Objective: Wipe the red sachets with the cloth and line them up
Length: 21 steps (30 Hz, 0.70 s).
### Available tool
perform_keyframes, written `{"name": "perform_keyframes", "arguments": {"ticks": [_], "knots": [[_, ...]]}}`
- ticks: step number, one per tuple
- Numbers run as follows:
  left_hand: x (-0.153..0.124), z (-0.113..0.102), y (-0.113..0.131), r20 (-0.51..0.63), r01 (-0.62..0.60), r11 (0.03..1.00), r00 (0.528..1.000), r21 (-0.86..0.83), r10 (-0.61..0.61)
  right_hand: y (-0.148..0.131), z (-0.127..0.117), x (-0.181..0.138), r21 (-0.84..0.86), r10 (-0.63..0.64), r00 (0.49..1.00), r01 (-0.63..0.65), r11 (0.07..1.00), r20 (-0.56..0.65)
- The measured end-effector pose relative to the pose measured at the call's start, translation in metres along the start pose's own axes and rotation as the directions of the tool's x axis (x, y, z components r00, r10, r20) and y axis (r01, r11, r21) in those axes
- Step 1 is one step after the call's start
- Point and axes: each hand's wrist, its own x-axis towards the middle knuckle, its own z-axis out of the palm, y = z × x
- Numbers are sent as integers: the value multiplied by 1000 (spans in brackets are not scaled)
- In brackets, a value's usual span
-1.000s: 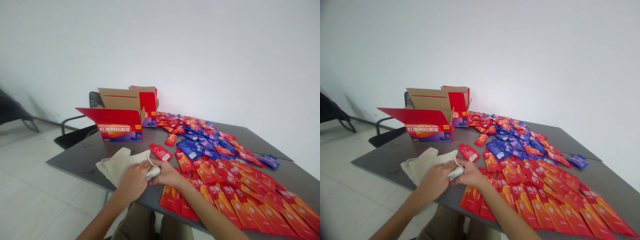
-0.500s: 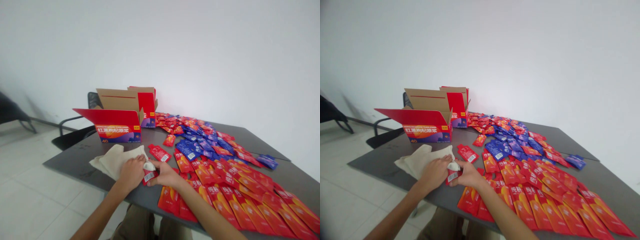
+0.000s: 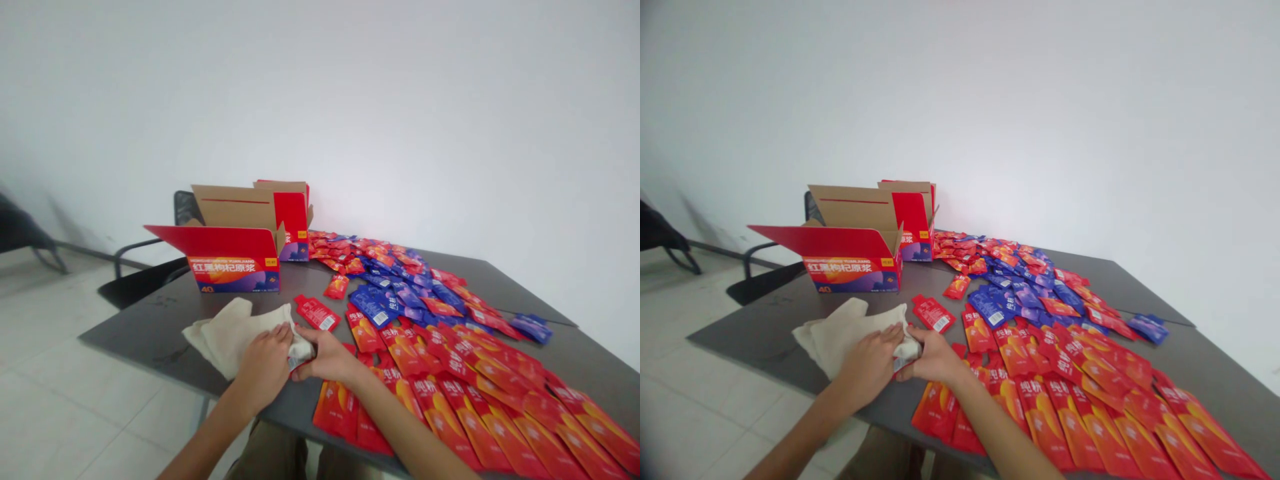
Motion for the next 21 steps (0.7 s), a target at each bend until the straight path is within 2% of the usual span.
{"name": "perform_keyframes", "arguments": {"ticks": [4, 10, 13, 15, 19, 21], "knots": [[-11, 2, 5, -5, -74, 995, 997, -59, 74, 1, 1, 0, 10, 7, 1000, -7, 1000, 11], [3, -1, -5, -17, 65, 997, 998, 43, -64, -2, 0, -1, 1, 6, 1000, -6, 1000, -2], [-6, 1, 0, 12, -58, 998, 998, -13, 58, 4, -1, 0, -11, 3, 1000, -2, 1000, 6], [-10, 1, 0, 12, -94, 995, 995, -41, 95, 6, 0, 0, -22, 1, 1000, -1, 1000, 15], [1, -4, -9, 5, 12, 1000, 1000, 17, -12, 0, 0, -1, -24, -1, 1000, 0, 1000, -18], [5, -5, -9, 18, 18, 999, 1000, 33, -18, -2, 0, -2, -17, 3, 1000, -3, 1000, -27]]}}
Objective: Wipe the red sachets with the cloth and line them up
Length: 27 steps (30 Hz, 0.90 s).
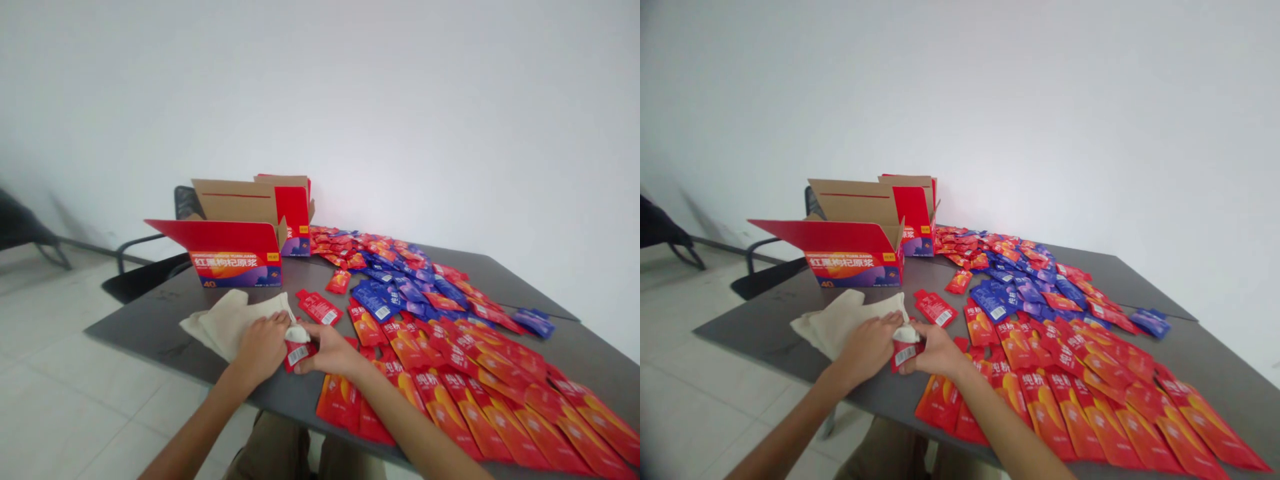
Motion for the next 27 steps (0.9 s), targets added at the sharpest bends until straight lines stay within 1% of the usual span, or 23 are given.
{"name": "perform_keyframes", "arguments": {"ticks": [2, 5, 7, 10, 12, 13, 16, 18, 22, 23, 24, 27], "knots": [[-5, 2, 5, 9, -44, 999, 999, -23, 44, 1, 1, 0, 14, 0, 1000, 0, 1000, 14], [-16, 5, 12, -11, -101, 992, 995, -76, 101, 4, 1, 0, 21, -13, 1000, 13, 1000, 28], [-15, 3, 11, -24, -80, 994, 997, -78, 78, 3, 1, 0, 13, -6, 1000, 6, 1000, 19], [-3, 0, 3, -26, 20, 999, 999, -31, -20, 0, 0, 0, 10, -8, 1000, 8, 1000, 6], [0, 2, 2, -26, 40, 999, 999, -8, -40, 1, 0, 1, 22, -11, 1000, 11, 1000, 15], [-2, 4, 3, -23, 19, 1000, 1000, -12, -19, 3, -1, 1, 27, -9, 1000, 8, 1000, 26], [-14, 10, 7, -22, -99, 993, 995, -63, 97, 9, -1, 3, 9, -7, 999, 6, 1000, 39], [-16, 10, 6, -25, -123, 989, 992, -79, 122, 10, -1, 4, -14, -9, 999, 10, 1000, 32], [-2, 2, -2, -27, 0, 1000, 1000, -3, 0, 3, -1, 2, -9, 4, 1000, -4, 1000, 9], [0, 2, -1, -25, 8, 1000, 1000, 8, -8, 2, -1, 2, -6, 3, 1000, -3, 1000, 7], [0, 3, 0, -24, -1, 1000, 1000, 9, 2, 2, -1, 2, -5, -5, 1000, 5, 1000, 13], [-11, 9, 8, -30, -96, 995, 995, -37, 95, 6, 0, 2, -11, -36, 999, 36, 999, 11]]}}
